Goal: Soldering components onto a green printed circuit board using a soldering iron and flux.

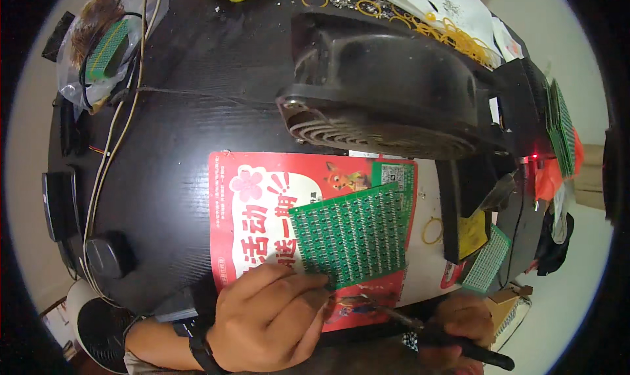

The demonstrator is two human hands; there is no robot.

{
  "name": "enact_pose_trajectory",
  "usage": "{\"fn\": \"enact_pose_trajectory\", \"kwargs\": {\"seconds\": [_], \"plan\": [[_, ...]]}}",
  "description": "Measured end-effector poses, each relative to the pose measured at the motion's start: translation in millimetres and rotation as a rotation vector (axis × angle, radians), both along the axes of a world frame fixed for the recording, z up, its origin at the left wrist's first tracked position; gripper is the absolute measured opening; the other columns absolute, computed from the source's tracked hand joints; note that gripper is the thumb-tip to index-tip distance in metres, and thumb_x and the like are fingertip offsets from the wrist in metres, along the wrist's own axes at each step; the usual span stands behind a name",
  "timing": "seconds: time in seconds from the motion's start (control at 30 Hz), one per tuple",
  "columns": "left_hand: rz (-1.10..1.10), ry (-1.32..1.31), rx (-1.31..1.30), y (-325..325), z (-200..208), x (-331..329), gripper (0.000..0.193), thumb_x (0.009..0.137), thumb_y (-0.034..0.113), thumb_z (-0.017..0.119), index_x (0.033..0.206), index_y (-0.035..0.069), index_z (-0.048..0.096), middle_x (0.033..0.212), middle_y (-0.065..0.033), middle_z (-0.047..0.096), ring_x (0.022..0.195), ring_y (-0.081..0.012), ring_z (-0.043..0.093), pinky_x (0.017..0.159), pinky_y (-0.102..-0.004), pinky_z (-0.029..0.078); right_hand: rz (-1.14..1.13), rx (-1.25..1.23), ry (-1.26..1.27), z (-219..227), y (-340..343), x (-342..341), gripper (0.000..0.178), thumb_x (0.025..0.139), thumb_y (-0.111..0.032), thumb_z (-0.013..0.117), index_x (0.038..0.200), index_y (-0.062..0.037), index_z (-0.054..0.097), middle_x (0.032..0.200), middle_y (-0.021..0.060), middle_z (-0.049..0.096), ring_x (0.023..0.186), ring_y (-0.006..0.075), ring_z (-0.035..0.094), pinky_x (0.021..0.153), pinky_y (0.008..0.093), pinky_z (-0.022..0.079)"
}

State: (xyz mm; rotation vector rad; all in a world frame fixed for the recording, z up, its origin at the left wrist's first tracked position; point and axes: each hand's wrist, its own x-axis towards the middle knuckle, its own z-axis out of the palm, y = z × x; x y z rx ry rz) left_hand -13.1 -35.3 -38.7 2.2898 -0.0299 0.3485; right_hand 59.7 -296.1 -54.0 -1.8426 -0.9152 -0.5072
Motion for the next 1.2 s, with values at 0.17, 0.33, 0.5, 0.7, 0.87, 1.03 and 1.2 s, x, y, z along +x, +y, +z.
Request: {"fn": "enact_pose_trajectory", "kwargs": {"seconds": [0.17, 0.33, 0.5, 0.7, 0.87, 1.03, 1.2], "plan": [[-0.01, 0.014, 0.02, 0, 0, -2, 0.015, 0.065, 0.003, 0.068, 0.08, 0.001, 0.067, 0.086, -0.0136, 0.069, 0.077, -0.0262, 0.066, 0.076, -0.0378, 0.055, 0.254, -0.031, 0.06, -16, -17, -1, 0.034, 0.071, -0.033, 0.076, 0.085, -0.0052, 0.062, 0.076, 0.0082, 0.057, 0.07, 0.023, 0.057, 0.067, 0.0366, 0.05], [-0.019, -0.011, 0.047, 1, 1, -1, 0.014, 0.066, 0.005, 0.069, 0.079, 0.0, 0.067, 0.087, -0.0142, 0.069, 0.076, -0.0259, 0.066, 0.074, -0.0368, 0.055, 0.409, -0.075, 0.072, -19, -39, 0, 0.031, 0.063, -0.029, 0.082, 0.079, -0.0078, 0.066, 0.066, 0.0069, 0.059, 0.062, 0.0234, 0.059, 0.061, 0.0364, 0.053], [-0.027, -0.006, 0.049, 0, 0, 2, 0.014, 0.066, 0.004, 0.069, 0.079, 0.0, 0.067, 0.087, -0.0147, 0.069, 0.075, -0.0255, 0.066, 0.074, -0.0365, 0.055, 0.369, -0.029, -0.039, -16, -13, 11, 0.026, 0.059, -0.025, 0.084, 0.071, -0.0093, 0.067, 0.058, 0.0048, 0.059, 0.057, 0.0214, 0.06, 0.052, 0.0326, 0.053], [-0.075, -0.002, 0.043, 1, 5, 7, 0.016, 0.065, 0.003, 0.069, 0.08, 0.0, 0.067, 0.085, -0.0139, 0.069, 0.075, -0.0239, 0.066, 0.073, -0.0364, 0.055, 0.098, 0.013, 0.144, -10, 4, -10, 0.029, 0.075, -0.029, 0.073, 0.079, -0.0058, 0.055, 0.064, 0.0065, 0.054, 0.059, 0.0213, 0.057, 0.052, 0.0328, 0.048], [-0.094, -0.003, 0.033, 2, 6, 10, 0.017, 0.065, 0.003, 0.069, 0.081, 0.0, 0.067, 0.084, -0.0136, 0.068, 0.074, -0.0243, 0.066, 0.073, -0.0366, 0.054, 0.195, -0.106, 0.123, 10, 23, 7, 0.029, 0.074, -0.027, 0.072, 0.081, -0.0059, 0.053, 0.061, 0.0061, 0.052, 0.05, 0.0202, 0.054, 0.042, 0.0311, 0.044], [-0.089, 0.007, 0.057, 0, 4, 6, 0.018, 0.065, 0.005, 0.069, 0.083, 0.0, 0.067, 0.087, -0.0149, 0.068, 0.075, -0.0257, 0.066, 0.074, -0.0378, 0.054, 0.252, -0.127, 0.151, 8, 15, 3, 0.029, 0.074, -0.026, 0.072, 0.082, -0.0055, 0.053, 0.061, 0.0064, 0.052, 0.051, 0.0207, 0.055, 0.043, 0.0315, 0.045], [-0.112, 0.016, 0.082, 1, 4, 5, 0.02, 0.065, 0.006, 0.069, 0.083, 0.0, 0.067, 0.089, -0.0155, 0.068, 0.076, -0.0254, 0.065, 0.075, -0.0385, 0.054, 0.249, -0.117, 0.159, 6, 14, 0, 0.029, 0.074, -0.025, 0.072, 0.084, -0.005, 0.053, 0.062, 0.0067, 0.053, 0.051, 0.0212, 0.055, 0.043, 0.0318, 0.045]]}}
